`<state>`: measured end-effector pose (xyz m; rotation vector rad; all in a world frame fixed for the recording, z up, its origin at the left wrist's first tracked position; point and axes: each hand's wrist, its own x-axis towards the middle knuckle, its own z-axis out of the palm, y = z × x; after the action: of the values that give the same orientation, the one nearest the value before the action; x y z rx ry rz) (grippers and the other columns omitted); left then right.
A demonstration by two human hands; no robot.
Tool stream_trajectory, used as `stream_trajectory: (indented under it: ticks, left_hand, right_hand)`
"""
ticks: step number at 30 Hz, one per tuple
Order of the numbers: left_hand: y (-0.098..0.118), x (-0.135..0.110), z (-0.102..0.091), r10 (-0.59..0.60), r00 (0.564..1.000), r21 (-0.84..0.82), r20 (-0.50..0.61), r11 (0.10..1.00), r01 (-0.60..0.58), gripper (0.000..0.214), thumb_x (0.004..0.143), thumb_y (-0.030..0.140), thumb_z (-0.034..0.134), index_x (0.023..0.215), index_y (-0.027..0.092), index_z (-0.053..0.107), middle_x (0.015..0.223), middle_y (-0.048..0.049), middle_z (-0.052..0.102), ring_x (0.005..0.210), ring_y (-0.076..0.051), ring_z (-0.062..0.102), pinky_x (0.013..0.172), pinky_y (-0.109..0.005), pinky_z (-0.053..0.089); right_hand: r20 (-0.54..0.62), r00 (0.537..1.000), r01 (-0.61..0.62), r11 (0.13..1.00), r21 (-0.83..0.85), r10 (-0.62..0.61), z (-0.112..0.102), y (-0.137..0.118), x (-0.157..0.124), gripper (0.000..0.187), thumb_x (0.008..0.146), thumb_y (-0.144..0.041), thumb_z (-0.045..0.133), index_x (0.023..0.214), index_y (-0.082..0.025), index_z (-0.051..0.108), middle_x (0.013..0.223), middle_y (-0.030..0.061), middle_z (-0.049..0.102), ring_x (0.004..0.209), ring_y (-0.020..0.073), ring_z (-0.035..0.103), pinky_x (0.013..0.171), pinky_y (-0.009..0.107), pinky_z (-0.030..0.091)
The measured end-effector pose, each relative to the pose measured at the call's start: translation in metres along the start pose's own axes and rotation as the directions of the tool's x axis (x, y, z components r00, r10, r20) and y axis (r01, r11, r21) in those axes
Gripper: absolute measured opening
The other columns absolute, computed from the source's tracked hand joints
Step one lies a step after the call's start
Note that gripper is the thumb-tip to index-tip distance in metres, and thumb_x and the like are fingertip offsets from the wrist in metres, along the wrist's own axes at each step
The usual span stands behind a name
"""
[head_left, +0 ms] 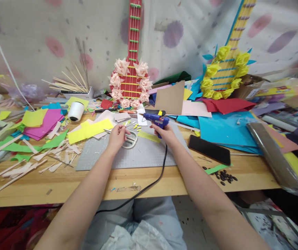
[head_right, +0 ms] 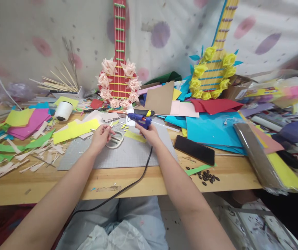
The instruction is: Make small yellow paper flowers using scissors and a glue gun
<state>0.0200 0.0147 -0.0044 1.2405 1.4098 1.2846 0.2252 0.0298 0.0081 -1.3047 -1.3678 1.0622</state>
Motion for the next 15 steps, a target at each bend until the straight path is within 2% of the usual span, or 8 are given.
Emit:
stream_trajectory:
  ticks: [3,8,15]
  left_hand:
    - [-0.003,-0.002,0.000,-0.020,1.000,-0.035,-0.001,0.999,0.020,0.009,0.078,0.026,0.045,0.080,0.018,0.045,0.061,0.0033,0.058,0.034,-0.004,0.038,0.033,-0.016,0.027]
    - [-0.005,-0.001,0.000,-0.043,0.999,-0.057,0.005,0.997,0.043,0.008,0.077,0.023,0.047,0.082,0.017,0.045,0.065,0.0021,0.061,0.038,-0.004,0.045,0.037,-0.016,0.038]
    - [-0.004,-0.003,0.001,-0.078,0.997,-0.062,0.009,0.995,0.079,0.004,0.080,0.020,0.046,0.081,0.016,0.044,0.064,0.0012,0.063,0.038,-0.006,0.049,0.041,-0.022,0.047]
  right_hand:
    - [0.058,0.998,-0.005,0.998,-0.070,0.009,0.013,0.001,-0.006,0.041,0.061,-0.052,0.062,0.076,-0.014,0.064,0.055,0.0006,0.057,0.048,0.0098,0.048,0.048,0.023,0.038]
    - [0.089,0.993,0.086,0.985,-0.153,-0.073,0.020,0.002,-0.010,0.040,0.063,-0.052,0.062,0.080,-0.016,0.066,0.068,0.0026,0.064,0.061,0.0136,0.055,0.058,0.025,0.043]
    - [0.133,0.983,0.151,0.969,-0.194,-0.126,0.020,0.001,-0.012,0.038,0.066,-0.050,0.061,0.085,-0.017,0.066,0.078,0.0026,0.067,0.070,0.0159,0.058,0.067,0.027,0.045]
